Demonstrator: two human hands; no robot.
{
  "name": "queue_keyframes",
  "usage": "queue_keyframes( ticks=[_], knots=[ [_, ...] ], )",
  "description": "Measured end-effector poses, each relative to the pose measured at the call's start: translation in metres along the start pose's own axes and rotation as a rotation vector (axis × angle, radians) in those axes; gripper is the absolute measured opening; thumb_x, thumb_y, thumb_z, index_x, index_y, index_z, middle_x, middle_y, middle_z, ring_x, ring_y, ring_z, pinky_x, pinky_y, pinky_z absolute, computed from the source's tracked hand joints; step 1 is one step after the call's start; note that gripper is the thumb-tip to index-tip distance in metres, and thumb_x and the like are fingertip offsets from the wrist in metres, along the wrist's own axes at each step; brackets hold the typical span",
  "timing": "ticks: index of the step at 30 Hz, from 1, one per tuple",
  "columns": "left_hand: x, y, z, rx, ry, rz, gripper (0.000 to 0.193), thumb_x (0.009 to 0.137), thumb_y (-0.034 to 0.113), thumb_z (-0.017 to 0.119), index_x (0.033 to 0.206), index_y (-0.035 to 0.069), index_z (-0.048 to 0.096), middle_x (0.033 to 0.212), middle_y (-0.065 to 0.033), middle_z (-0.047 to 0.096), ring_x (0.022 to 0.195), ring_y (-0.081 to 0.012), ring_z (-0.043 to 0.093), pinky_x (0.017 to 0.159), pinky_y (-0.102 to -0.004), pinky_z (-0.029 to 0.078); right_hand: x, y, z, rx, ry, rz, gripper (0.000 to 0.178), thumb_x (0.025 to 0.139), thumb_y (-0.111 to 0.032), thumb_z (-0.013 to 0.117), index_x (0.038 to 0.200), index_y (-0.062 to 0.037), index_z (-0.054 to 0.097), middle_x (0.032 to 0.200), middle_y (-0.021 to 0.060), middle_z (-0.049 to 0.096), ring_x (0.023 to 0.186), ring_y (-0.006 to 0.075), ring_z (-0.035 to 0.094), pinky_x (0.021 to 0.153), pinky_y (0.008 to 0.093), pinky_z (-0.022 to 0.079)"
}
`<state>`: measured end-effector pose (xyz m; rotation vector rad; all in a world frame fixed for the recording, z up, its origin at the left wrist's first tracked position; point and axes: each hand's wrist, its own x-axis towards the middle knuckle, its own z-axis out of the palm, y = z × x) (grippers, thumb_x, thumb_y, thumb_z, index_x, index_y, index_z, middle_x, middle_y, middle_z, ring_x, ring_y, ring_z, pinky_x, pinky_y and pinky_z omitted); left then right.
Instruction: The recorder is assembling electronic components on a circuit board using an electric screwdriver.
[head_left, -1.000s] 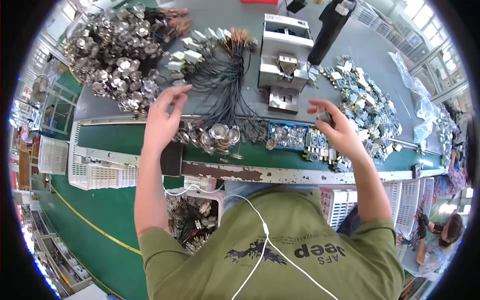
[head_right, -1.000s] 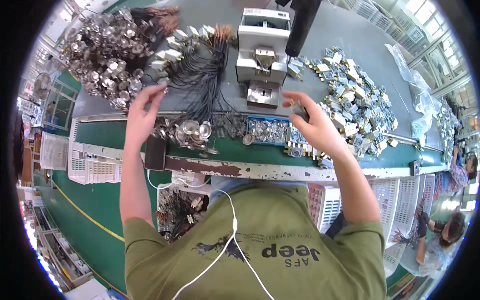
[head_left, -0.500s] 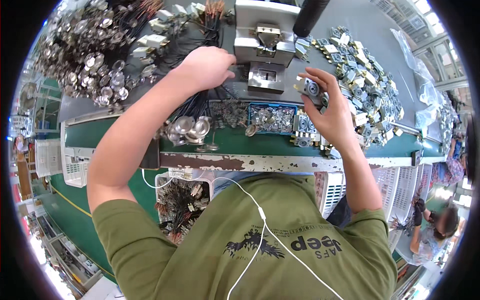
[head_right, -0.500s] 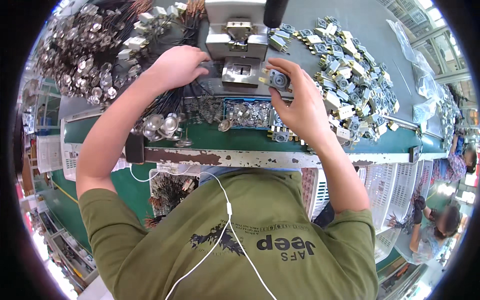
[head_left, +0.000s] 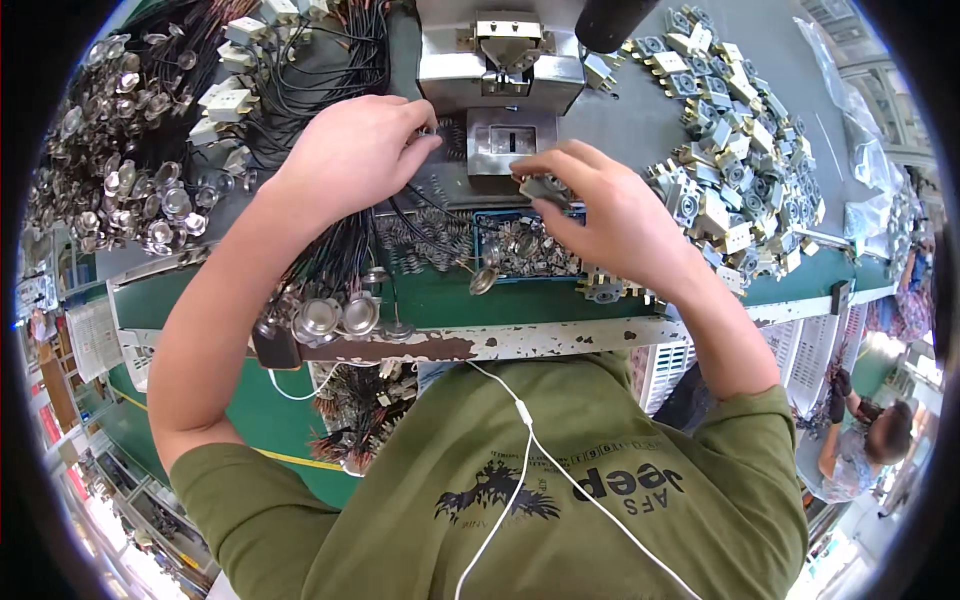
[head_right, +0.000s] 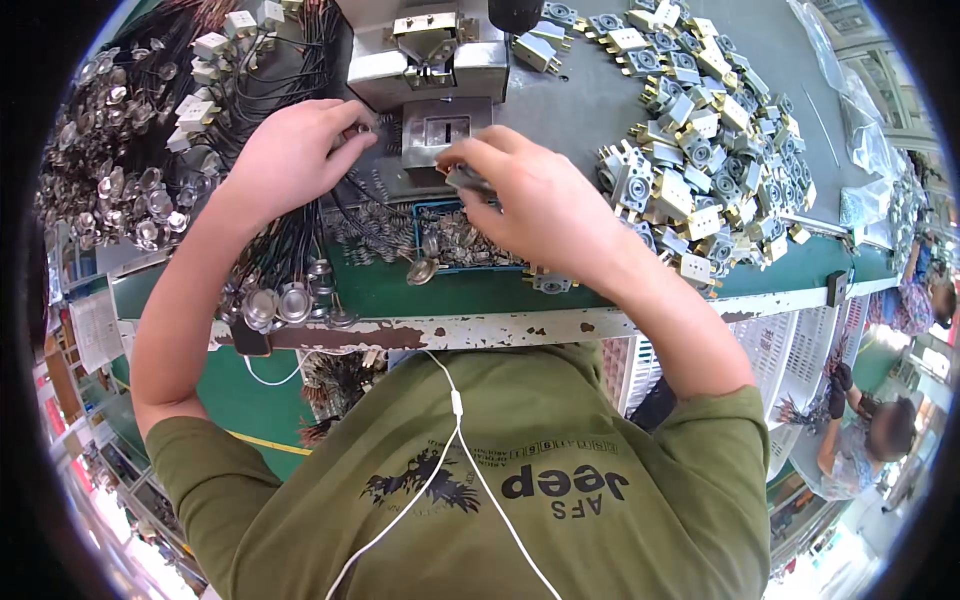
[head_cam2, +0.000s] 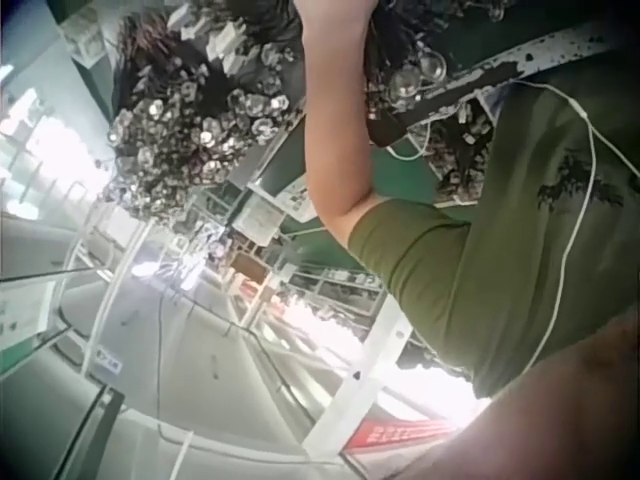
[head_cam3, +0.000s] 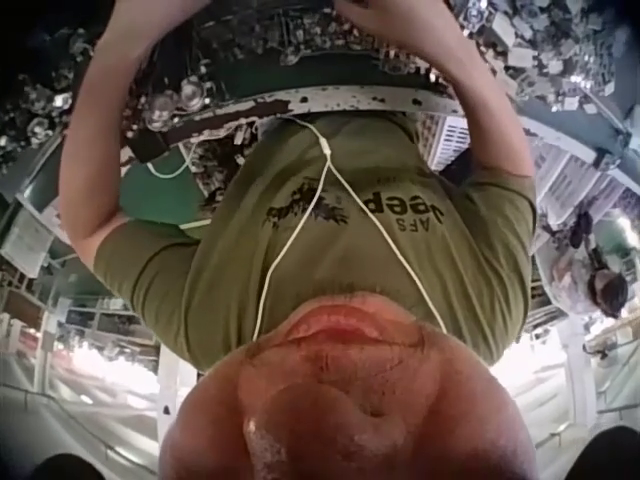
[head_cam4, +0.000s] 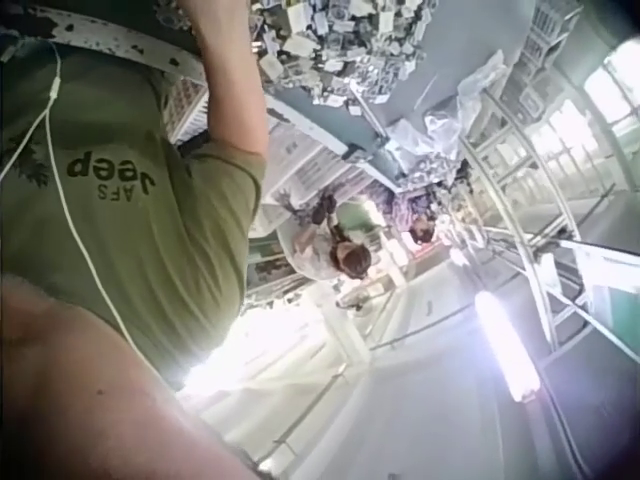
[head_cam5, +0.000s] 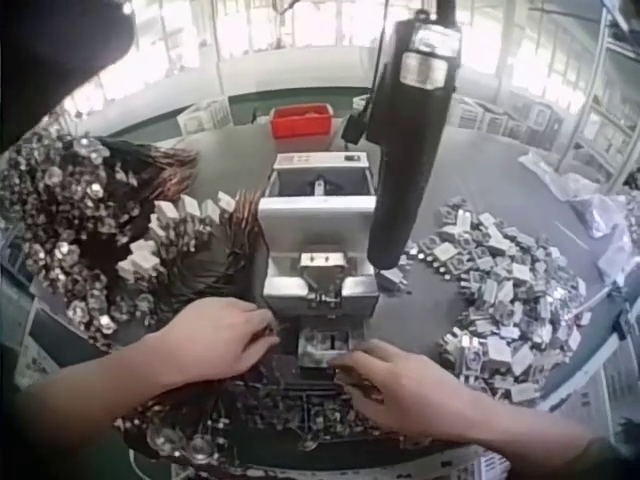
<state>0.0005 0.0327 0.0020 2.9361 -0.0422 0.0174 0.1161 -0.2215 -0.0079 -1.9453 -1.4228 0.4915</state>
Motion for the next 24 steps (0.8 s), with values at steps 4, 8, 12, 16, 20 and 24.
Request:
queue_keyframes(
  ticks=[4, 8, 12, 16, 20, 24],
  knots=[
    [-0.003, 0.003, 0.0, -0.118, -0.041, -0.012, 0.018, 0.095, 0.019, 0.063, 0.102, 0.003, 0.066, 0.093, -0.0141, 0.072, 0.094, -0.0329, 0.07, 0.082, -0.0445, 0.056, 0.0, 0.003, -0.006, 0.02, -0.006, 0.012, 0.045, 0.088, -0.002, 0.072, 0.132, -0.0095, 0.063, 0.12, 0.0118, 0.068, 0.104, 0.0322, 0.069, 0.087, 0.0407, 0.056],
    [-0.008, 0.006, -0.005, -0.179, 0.074, 0.048, 0.018, 0.094, 0.016, 0.063, 0.105, 0.002, 0.066, 0.091, -0.0163, 0.071, 0.09, -0.0335, 0.069, 0.082, -0.0442, 0.056, -0.004, 0.007, -0.007, 0.063, 0.086, -0.067, 0.076, 0.085, 0.001, 0.078, 0.153, -0.014, 0.049, 0.132, 0.0083, 0.069, 0.107, 0.0272, 0.069, 0.09, 0.0371, 0.056],
    [-0.011, 0.008, -0.015, -0.306, 0.036, -0.034, 0.019, 0.093, 0.013, 0.064, 0.109, 0.002, 0.066, 0.091, -0.0174, 0.069, 0.083, -0.0323, 0.069, 0.077, -0.0421, 0.055, -0.002, 0.007, -0.011, -0.076, 0.195, -0.124, 0.085, 0.08, -0.001, 0.083, 0.156, -0.0126, 0.046, 0.125, 0.0089, 0.073, 0.105, 0.0256, 0.07, 0.089, 0.0353, 0.057],
    [-0.017, 0.005, -0.019, -0.331, 0.113, 0.002, 0.018, 0.094, 0.011, 0.064, 0.109, 0.002, 0.067, 0.091, -0.0153, 0.067, 0.078, -0.0292, 0.067, 0.072, -0.0381, 0.053, 0.0, 0.009, -0.015, -0.142, 0.266, -0.225, 0.08, 0.079, -0.002, 0.084, 0.151, -0.012, 0.051, 0.125, 0.0073, 0.074, 0.106, 0.0283, 0.07, 0.092, 0.0368, 0.056],
    [-0.025, 0.005, -0.029, -0.34, 0.198, -0.096, 0.019, 0.096, 0.011, 0.064, 0.113, 0.004, 0.07, 0.088, -0.0077, 0.066, 0.068, -0.0152, 0.057, 0.063, -0.0294, 0.047, 0.011, 0.008, -0.016, -0.186, 0.274, -0.26, 0.061, 0.08, -0.006, 0.083, 0.137, -0.0125, 0.061, 0.119, 0.0074, 0.074, 0.106, 0.0308, 0.069, 0.092, 0.0386, 0.055],
    [-0.029, -0.009, -0.036, -0.314, 0.283, -0.178, 0.024, 0.097, 0.015, 0.067, 0.119, 0.007, 0.071, 0.088, -0.0002, 0.069, 0.059, -0.0043, 0.042, 0.055, -0.0235, 0.039, 0.039, 0.026, 0.004, -0.272, 0.201, -0.311, 0.034, 0.086, -0.01, 0.077, 0.118, -0.0103, 0.067, 0.113, 0.0093, 0.074, 0.103, 0.0315, 0.069, 0.088, 0.0408, 0.056]
  ],
)
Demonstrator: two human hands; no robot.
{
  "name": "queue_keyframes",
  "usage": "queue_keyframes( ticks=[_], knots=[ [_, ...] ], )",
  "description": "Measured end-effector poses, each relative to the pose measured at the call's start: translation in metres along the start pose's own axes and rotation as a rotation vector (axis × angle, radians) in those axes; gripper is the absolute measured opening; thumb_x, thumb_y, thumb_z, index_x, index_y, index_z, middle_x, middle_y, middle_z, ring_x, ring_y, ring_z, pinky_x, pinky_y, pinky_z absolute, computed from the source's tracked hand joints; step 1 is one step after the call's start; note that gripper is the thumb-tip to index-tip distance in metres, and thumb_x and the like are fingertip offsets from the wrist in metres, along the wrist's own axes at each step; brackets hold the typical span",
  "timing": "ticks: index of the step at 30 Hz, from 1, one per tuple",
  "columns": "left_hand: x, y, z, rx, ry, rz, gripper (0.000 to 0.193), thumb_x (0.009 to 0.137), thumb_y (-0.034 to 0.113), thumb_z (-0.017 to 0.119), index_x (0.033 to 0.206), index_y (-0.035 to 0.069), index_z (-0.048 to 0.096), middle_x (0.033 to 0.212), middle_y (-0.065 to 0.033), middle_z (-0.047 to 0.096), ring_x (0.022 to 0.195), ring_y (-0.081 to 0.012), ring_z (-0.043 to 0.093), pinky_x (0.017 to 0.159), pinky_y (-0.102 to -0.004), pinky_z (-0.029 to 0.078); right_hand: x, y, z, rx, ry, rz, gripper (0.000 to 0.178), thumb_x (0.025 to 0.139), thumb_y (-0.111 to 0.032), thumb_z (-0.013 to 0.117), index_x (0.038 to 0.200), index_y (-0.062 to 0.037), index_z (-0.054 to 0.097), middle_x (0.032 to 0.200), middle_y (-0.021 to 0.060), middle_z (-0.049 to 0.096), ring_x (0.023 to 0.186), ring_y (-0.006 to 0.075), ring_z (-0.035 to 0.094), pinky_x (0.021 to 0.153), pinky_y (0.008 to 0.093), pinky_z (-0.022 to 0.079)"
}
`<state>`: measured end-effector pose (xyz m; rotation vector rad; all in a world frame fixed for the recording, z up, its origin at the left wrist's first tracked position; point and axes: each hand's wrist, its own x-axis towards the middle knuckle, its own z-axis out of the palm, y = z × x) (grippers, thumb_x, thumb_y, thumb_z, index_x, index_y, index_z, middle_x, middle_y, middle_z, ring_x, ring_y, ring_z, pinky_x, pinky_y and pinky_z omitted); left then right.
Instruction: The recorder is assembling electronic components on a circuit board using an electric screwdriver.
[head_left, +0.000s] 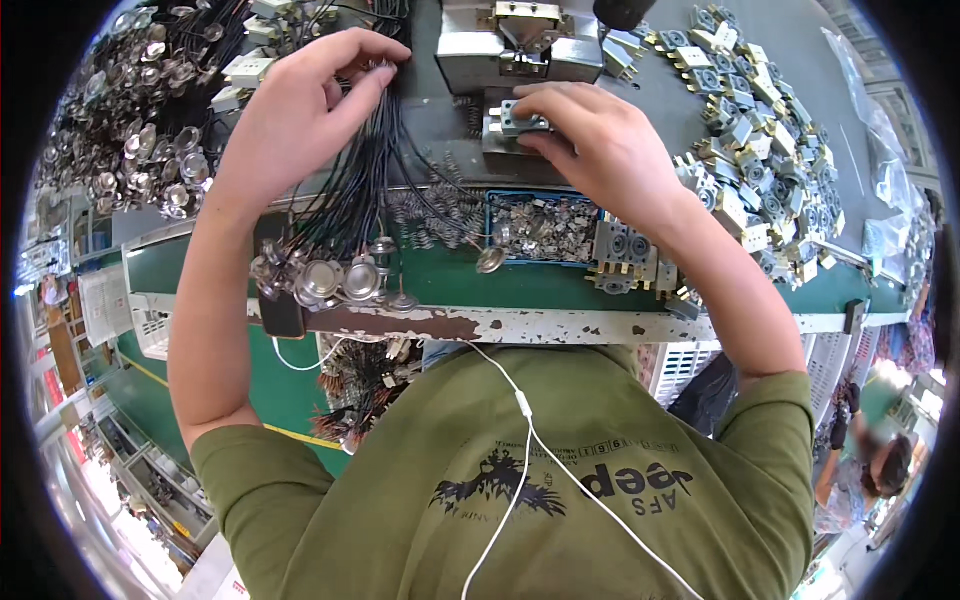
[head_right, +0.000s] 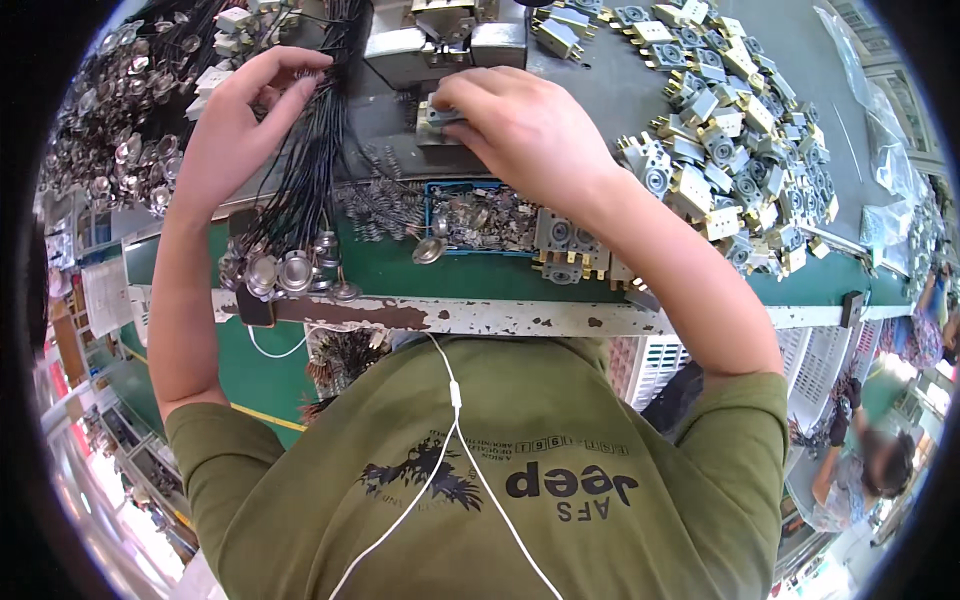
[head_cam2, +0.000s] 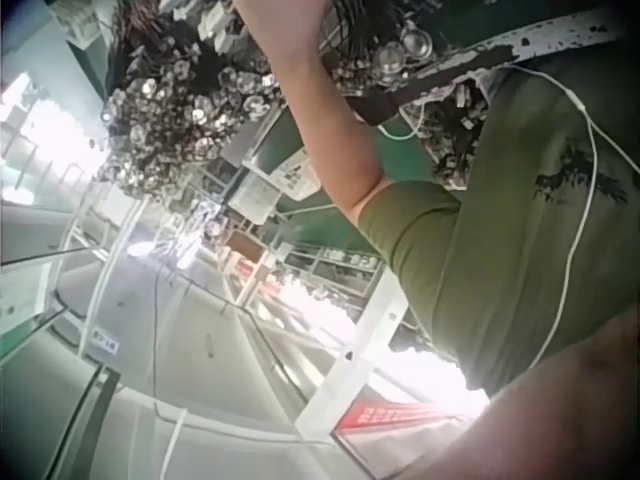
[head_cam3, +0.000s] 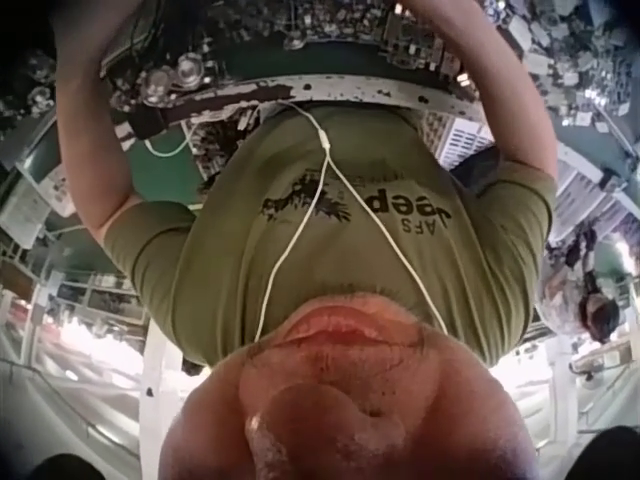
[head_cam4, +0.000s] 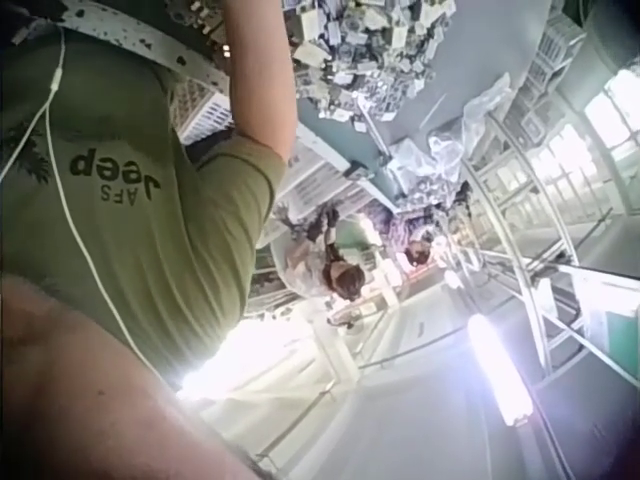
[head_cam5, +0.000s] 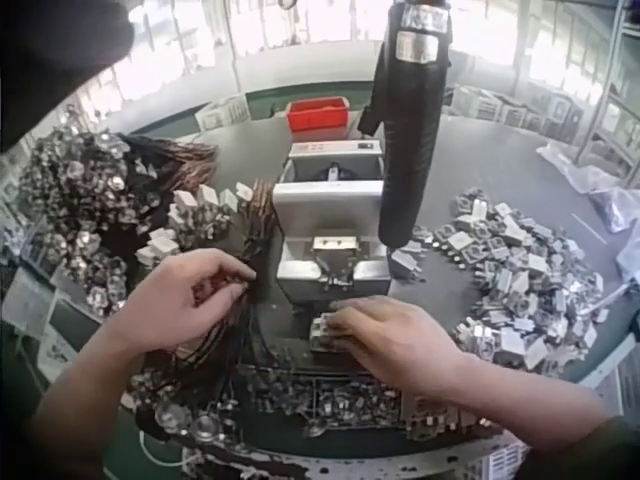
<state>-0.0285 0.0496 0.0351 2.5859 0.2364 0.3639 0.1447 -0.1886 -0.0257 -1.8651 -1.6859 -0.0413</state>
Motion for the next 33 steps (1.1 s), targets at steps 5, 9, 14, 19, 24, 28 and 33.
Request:
queue_keyframes(
  ticks=[5, 9, 14, 19, 24, 28, 33],
  knots=[
    [-0.01, -0.009, -0.008, -0.004, 0.05, -0.016, 0.024, 0.098, 0.015, 0.067, 0.12, 0.007, 0.072, 0.092, -0.0003, 0.069, 0.062, -0.0052, 0.044, 0.057, -0.0235, 0.04, -0.007, 0.005, 0.008, -0.071, -0.019, -0.029, 0.021, 0.088, -0.009, 0.074, 0.109, -0.0089, 0.069, 0.118, 0.0078, 0.074, 0.103, 0.031, 0.07, 0.087, 0.0418, 0.057],
    [-0.013, -0.013, -0.01, 0.013, -0.016, -0.065, 0.024, 0.101, 0.013, 0.065, 0.124, 0.009, 0.071, 0.103, 0.0031, 0.07, 0.073, -0.0034, 0.052, 0.069, -0.021, 0.045, -0.005, 0.0, 0.008, -0.083, -0.018, -0.038, 0.018, 0.09, -0.007, 0.072, 0.108, -0.0084, 0.071, 0.117, 0.0093, 0.073, 0.102, 0.0307, 0.069, 0.088, 0.0406, 0.057],
    [-0.014, -0.022, -0.009, -0.016, -0.044, -0.044, 0.024, 0.102, 0.013, 0.064, 0.125, 0.009, 0.071, 0.106, 0.0022, 0.07, 0.076, -0.0033, 0.052, 0.07, -0.0206, 0.045, -0.007, 0.0, 0.005, -0.126, -0.022, -0.027, 0.022, 0.089, -0.005, 0.072, 0.111, -0.0088, 0.072, 0.116, 0.0089, 0.073, 0.101, 0.0306, 0.069, 0.087, 0.0409, 0.057],
    [-0.016, -0.026, -0.01, 0.041, -0.087, -0.004, 0.025, 0.102, 0.014, 0.064, 0.125, 0.009, 0.071, 0.107, 0.0019, 0.07, 0.078, -0.0051, 0.054, 0.07, -0.0227, 0.045, -0.007, 0.0, 0.007, -0.164, 0.013, -0.078, 0.025, 0.088, -0.005, 0.073, 0.112, -0.0098, 0.073, 0.113, 0.0083, 0.072, 0.098, 0.0299, 0.068, 0.086, 0.041, 0.057],
    [-0.023, -0.02, -0.013, -0.044, -0.027, -0.05, 0.025, 0.099, 0.016, 0.067, 0.122, 0.009, 0.073, 0.097, 0.0, 0.067, 0.067, -0.0058, 0.045, 0.062, -0.0233, 0.042, -0.019, -0.041, 0.008, -0.146, -0.158, -0.03, 0.019, 0.086, -0.02, 0.078, 0.1, -0.0091, 0.071, 0.096, 0.0067, 0.064, 0.09, 0.027, 0.063, 0.08, 0.039, 0.053],
    [-0.021, -0.018, -0.019, -0.012, -0.03, -0.01, 0.025, 0.1, 0.016, 0.066, 0.123, 0.009, 0.072, 0.101, -0.0007, 0.068, 0.075, -0.0082, 0.054, 0.066, -0.0251, 0.044, -0.015, -0.054, 0.019, -0.201, -0.258, -0.022, 0.018, 0.088, -0.023, 0.074, 0.091, -0.0076, 0.065, 0.09, 0.0084, 0.06, 0.092, 0.0287, 0.062, 0.082, 0.0394, 0.052],
    [-0.029, -0.014, -0.015, -0.13, 0.005, -0.1, 0.022, 0.099, 0.015, 0.066, 0.119, 0.007, 0.07, 0.106, -0.0038, 0.069, 0.085, -0.0123, 0.063, 0.072, -0.0286, 0.049, 0.014, -0.048, -0.035, -0.114, -0.163, 0.1, 0.013, 0.093, -0.018, 0.071, 0.097, -0.0064, 0.067, 0.081, 0.012, 0.069, 0.071, 0.0317, 0.068, 0.064, 0.0432, 0.054]
  ],
)
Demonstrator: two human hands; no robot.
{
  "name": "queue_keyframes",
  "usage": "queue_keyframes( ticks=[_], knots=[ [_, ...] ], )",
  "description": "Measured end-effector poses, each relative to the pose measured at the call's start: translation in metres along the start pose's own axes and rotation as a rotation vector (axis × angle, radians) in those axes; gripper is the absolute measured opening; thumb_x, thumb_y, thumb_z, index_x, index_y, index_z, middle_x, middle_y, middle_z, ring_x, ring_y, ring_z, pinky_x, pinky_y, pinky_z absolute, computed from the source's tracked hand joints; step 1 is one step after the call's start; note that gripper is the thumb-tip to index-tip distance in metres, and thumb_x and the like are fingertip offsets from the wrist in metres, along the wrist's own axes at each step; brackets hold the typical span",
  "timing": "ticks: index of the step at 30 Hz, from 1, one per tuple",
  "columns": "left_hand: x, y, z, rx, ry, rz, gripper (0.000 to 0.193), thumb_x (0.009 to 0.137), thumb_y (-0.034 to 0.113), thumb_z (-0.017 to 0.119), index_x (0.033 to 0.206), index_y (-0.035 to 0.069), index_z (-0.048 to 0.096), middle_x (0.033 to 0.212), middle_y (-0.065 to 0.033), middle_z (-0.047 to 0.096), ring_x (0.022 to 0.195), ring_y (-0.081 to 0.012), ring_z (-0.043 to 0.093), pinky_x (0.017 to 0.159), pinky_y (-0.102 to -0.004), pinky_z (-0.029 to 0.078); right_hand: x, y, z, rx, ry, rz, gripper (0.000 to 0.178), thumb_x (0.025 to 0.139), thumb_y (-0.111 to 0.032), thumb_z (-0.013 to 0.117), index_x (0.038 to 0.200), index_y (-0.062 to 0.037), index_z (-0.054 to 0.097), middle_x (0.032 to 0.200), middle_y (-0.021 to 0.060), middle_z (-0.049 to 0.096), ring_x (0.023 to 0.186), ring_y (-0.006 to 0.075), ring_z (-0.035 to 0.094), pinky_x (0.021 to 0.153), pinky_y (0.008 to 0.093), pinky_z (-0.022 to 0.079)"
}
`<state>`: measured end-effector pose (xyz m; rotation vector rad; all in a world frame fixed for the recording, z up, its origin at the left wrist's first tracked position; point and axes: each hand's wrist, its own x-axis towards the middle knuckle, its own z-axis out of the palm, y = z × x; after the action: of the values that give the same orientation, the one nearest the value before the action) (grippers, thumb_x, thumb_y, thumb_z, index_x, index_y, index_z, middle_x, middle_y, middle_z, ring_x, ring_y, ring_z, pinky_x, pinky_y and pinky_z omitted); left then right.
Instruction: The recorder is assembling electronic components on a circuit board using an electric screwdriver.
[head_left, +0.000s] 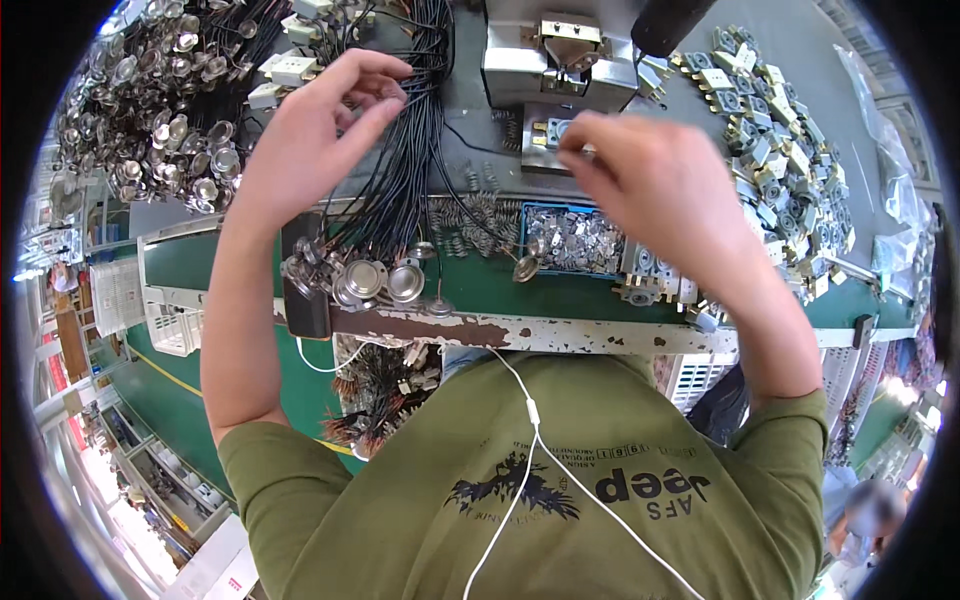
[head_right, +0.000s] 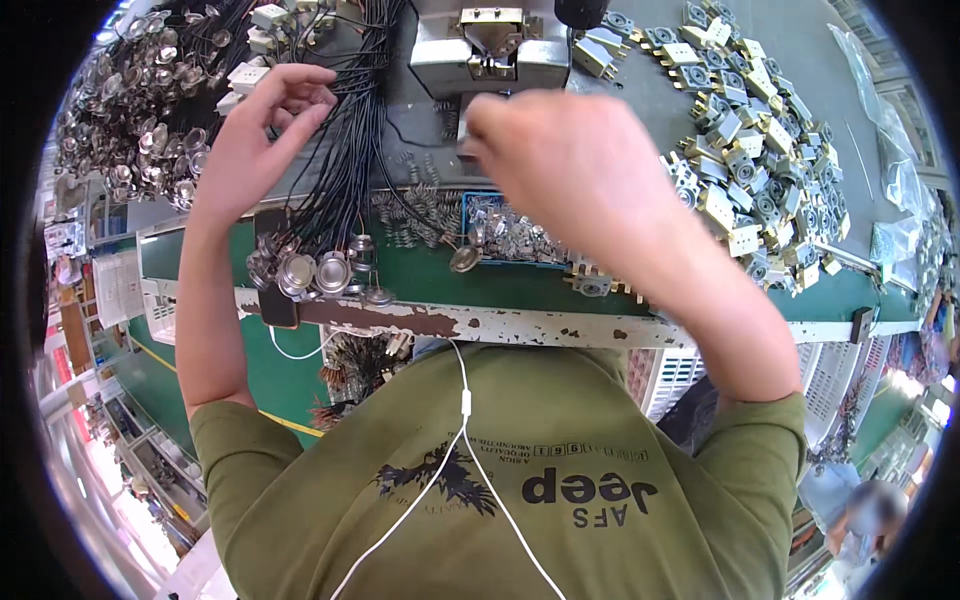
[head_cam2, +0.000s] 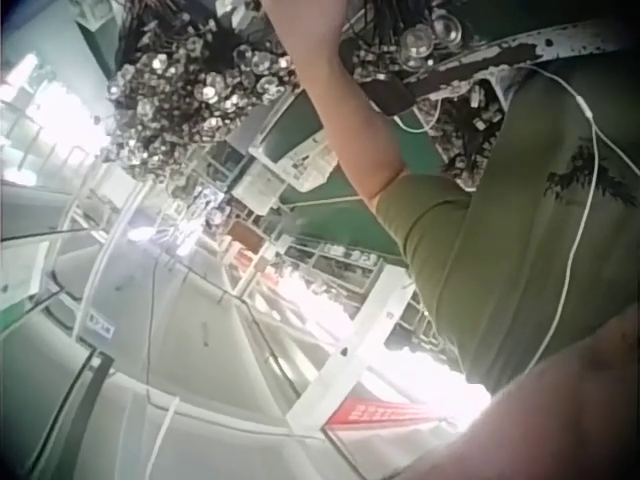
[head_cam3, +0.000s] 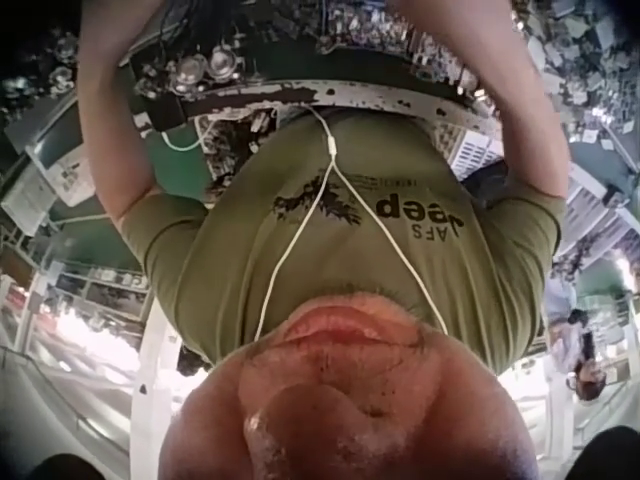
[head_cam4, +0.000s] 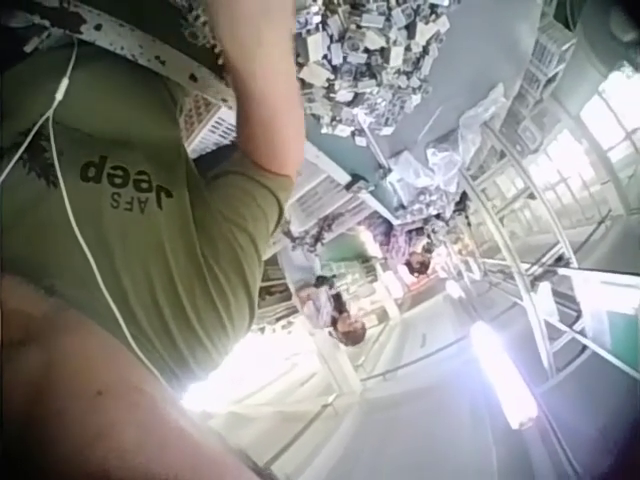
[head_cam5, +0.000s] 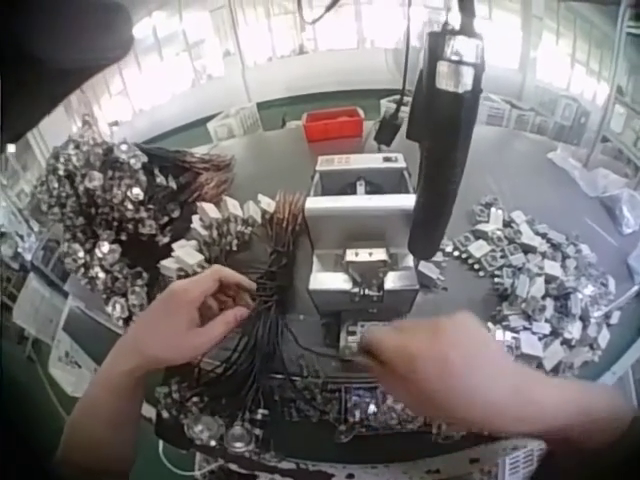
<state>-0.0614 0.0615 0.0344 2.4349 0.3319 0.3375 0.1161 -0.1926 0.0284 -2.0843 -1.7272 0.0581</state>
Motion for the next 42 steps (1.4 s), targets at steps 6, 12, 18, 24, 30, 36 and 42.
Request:
queue_keyframes(
  ticks=[6, 12, 18, 24, 30, 36, 42],
  knots=[
    [0.024, 0.012, 0.007, 0.112, -0.094, 0.137, 0.02, 0.096, 0.011, 0.064, 0.116, 0.005, 0.066, 0.099, -0.0108, 0.067, 0.086, -0.0232, 0.066, 0.074, -0.0321, 0.053, -0.011, 0.028, 0.002, 0.276, -0.193, 0.211, 0.021, 0.097, -0.023, 0.069, 0.099, -0.0036, 0.074, 0.082, 0.0156, 0.073, 0.071, 0.0321, 0.071, 0.068, 0.0404, 0.055],
    [0.014, 0.008, 0.006, 0.183, -0.239, 0.144, 0.017, 0.096, 0.004, 0.056, 0.109, 0.002, 0.068, 0.097, -0.008, 0.064, 0.081, -0.0209, 0.06, 0.075, -0.0325, 0.049, -0.023, 0.003, 0.005, 0.037, -0.196, 0.101, 0.028, 0.09, -0.021, 0.075, 0.112, -0.0035, 0.072, 0.102, 0.0134, 0.073, 0.096, 0.0318, 0.069, 0.083, 0.0405, 0.056],
    [-0.001, 0.018, 0.002, 0.359, -0.304, -0.007, 0.016, 0.096, 0.008, 0.057, 0.105, 0.001, 0.068, 0.096, -0.0138, 0.064, 0.087, -0.0304, 0.064, 0.078, -0.0388, 0.051, -0.009, -0.016, 0.027, 0.241, 0.093, -0.185, 0.041, 0.084, -0.009, 0.077, 0.123, -0.0007, 0.067, 0.119, 0.0147, 0.069, 0.108, 0.0337, 0.065, 0.095, 0.042, 0.054],
    [-0.011, 0.013, -0.003, 0.165, -0.217, -0.193, 0.017, 0.099, 0.01, 0.056, 0.109, 0.0, 0.066, 0.099, -0.0179, 0.068, 0.099, -0.0376, 0.066, 0.087, -0.0436, 0.052, 0.02, -0.036, 0.067, 0.598, -0.273, 0.054, 0.045, 0.099, -0.019, 0.064, 0.139, 0.0022, 0.058, 0.123, 0.0204, 0.068, 0.109, 0.0366, 0.067, 0.097, 0.0439, 0.053],
    [0.0, 0.027, 0.011, 0.386, -0.246, -0.118, 0.022, 0.098, 0.009, 0.052, 0.112, 0.0, 0.066, 0.105, -0.0174, 0.066, 0.1, -0.0383, 0.066, 0.091, -0.0455, 0.052, 0.013, -0.057, 0.081, 0.802, -0.253, 0.123, 0.057, 0.1, -0.02, 0.061, 0.153, -0.0044, 0.045, 0.15, 0.0293, 0.049, 0.136, 0.0404, 0.053, 0.115, 0.0442, 0.041],
    [0.042, 0.008, 0.047, 0.382, -0.325, 0.221, 0.024, 0.101, 0.013, 0.055, 0.12, 0.003, 0.065, 0.111, -0.0155, 0.065, 0.11, -0.0358, 0.064, 0.093, -0.0426, 0.052, 0.011, -0.065, 0.085, 0.946, -0.319, 0.17, 0.055, 0.1, -0.018, 0.06, 0.151, -0.005, 0.046, 0.154, 0.0264, 0.044, 0.145, 0.0415, 0.043, 0.12, 0.0444, 0.035],
    [0.043, 0.023, 0.039, 0.497, -0.285, 0.173, 0.023, 0.096, 0.025, 0.066, 0.112, 0.009, 0.068, 0.1, -0.0132, 0.068, 0.1, -0.0344, 0.068, 0.084, -0.0444, 0.055, 0.014, -0.063, 0.077, 1.1, -0.307, 0.182, 0.055, 0.1, -0.017, 0.06, 0.151, -0.0046, 0.045, 0.154, 0.0296, 0.043, 0.145, 0.0424, 0.042, 0.12, 0.045, 0.035]
  ],
)
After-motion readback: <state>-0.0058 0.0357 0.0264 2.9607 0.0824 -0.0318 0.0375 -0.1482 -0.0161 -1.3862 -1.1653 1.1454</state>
